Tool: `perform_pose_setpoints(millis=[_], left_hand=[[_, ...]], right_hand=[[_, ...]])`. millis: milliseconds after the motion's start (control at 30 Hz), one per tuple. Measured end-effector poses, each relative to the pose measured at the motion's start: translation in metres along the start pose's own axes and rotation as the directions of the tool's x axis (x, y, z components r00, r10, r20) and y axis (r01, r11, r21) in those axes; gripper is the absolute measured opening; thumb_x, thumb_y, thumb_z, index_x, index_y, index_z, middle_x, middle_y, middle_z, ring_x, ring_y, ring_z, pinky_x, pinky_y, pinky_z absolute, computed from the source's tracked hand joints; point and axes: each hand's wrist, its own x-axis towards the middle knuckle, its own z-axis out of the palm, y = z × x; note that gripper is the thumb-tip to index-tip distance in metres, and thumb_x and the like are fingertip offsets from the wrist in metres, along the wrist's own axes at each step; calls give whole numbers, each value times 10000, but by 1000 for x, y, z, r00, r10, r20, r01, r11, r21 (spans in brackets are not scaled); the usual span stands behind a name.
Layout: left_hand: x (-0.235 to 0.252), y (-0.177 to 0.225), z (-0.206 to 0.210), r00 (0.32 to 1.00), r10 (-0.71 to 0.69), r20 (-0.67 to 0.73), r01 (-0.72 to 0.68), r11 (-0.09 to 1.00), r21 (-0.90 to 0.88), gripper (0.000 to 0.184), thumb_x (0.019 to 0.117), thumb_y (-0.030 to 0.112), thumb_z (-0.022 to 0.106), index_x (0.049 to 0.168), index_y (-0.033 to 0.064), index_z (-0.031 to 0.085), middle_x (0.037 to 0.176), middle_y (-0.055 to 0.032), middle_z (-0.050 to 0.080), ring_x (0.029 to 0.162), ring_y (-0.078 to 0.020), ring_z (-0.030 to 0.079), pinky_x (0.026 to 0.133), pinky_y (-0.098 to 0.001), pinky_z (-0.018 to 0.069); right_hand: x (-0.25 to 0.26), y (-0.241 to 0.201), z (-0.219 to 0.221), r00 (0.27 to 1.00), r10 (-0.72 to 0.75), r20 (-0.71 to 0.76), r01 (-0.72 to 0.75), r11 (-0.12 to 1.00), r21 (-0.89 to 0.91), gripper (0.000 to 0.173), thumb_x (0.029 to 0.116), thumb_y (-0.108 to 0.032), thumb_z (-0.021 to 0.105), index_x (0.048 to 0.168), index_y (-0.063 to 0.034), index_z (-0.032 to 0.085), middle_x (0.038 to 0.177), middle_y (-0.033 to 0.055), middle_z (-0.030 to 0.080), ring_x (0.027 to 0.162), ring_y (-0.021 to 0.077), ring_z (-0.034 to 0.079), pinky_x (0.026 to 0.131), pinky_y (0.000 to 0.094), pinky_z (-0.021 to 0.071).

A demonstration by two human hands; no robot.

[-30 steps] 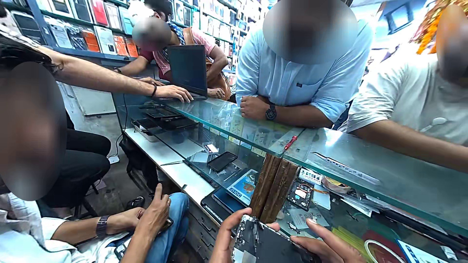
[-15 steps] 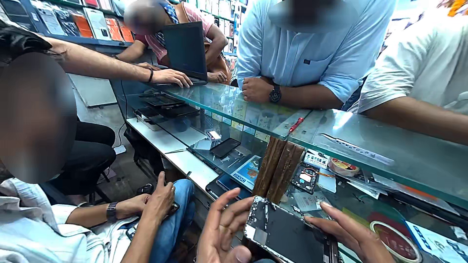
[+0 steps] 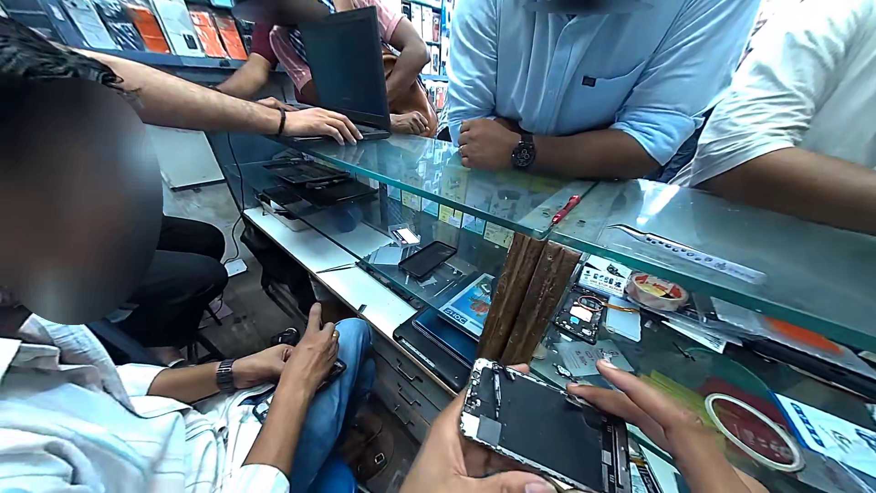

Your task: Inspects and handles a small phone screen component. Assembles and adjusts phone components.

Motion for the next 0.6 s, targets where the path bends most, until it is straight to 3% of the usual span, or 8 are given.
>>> perform_pose_setpoints(millis=[100, 233, 300, 367, 433, 500, 600], left_hand=[[-3, -5, 10, 994, 17, -108, -19, 1000, -17, 538, 934, 0, 693, 1387, -47, 407, 1191, -78, 717, 1023, -185, 733, 928, -393, 616], [-4, -9, 18, 975, 12, -223, -18, 1000, -22, 482, 931, -117, 610, 1374, -57, 428, 1166, -64, 728, 1014, -149, 731, 929, -355, 611], [-4, -10, 18, 961, -15, -275, 5, 999, -37, 483, 930, -131, 583, 1384, -71, 428, 1152, -99, 732, 970, -187, 746, 856, -376, 638], [-4, -10, 15, 959, -35, -283, 23, 999, -43, 511, 940, -119, 567, 1420, -93, 395, 1175, -150, 714, 924, -242, 754, 768, -407, 657], [-4, -11, 15, 952, -49, -301, 45, 999, -20, 511, 938, -115, 568, 1420, -92, 400, 1150, -153, 718, 877, -248, 756, 712, -402, 660], [-4, -12, 17, 946, -47, -320, 54, 998, 13, 476, 922, -125, 579, 1375, -91, 439, 1086, -127, 734, 846, -221, 757, 709, -380, 660], [-5, -11, 23, 940, -44, -340, 75, 994, 79, 397, 900, -143, 596, 1273, -48, 499, 998, -27, 750, 819, -116, 742, 745, -303, 642]], right_hand=[[-3, 2, 4, 1000, -1, -11, 1, 999, -33, 842, 841, -289, 841, 1485, 64, 430, 1288, 216, 668, 1224, 290, 641, 1076, 457, 518], [-8, 1, 15, 1000, 14, -25, -16, 996, -87, 794, 850, -341, 827, 1432, 83, 492, 1269, 233, 676, 1178, 303, 657, 1040, 452, 521], [-8, -2, 20, 1000, -10, -30, 6, 992, -125, 768, 855, -377, 823, 1415, 59, 529, 1335, 268, 629, 1253, 340, 614, 1084, 471, 493], [-5, -3, 22, 998, -59, 0, 58, 982, -181, 770, 861, -495, 782, 1452, -63, 543, 1491, 313, 480, 1422, 420, 443, 1168, 541, 385], [0, -5, 25, 993, -117, 28, 120, 963, -243, 760, 889, -675, 633, 1504, -246, 512, 1592, 290, 358, 1505, 466, 286, 1202, 627, 275], [6, -11, 31, 989, -146, 41, 151, 942, -300, 744, 902, -773, 493, 1501, -333, 515, 1620, 237, 347, 1519, 466, 252, 1192, 675, 239], [16, -17, 40, 983, -161, 83, 181, 900, -398, 743, 920, -809, 379, 1484, -355, 543, 1628, 206, 359, 1510, 477, 273, 1169, 696, 262]])
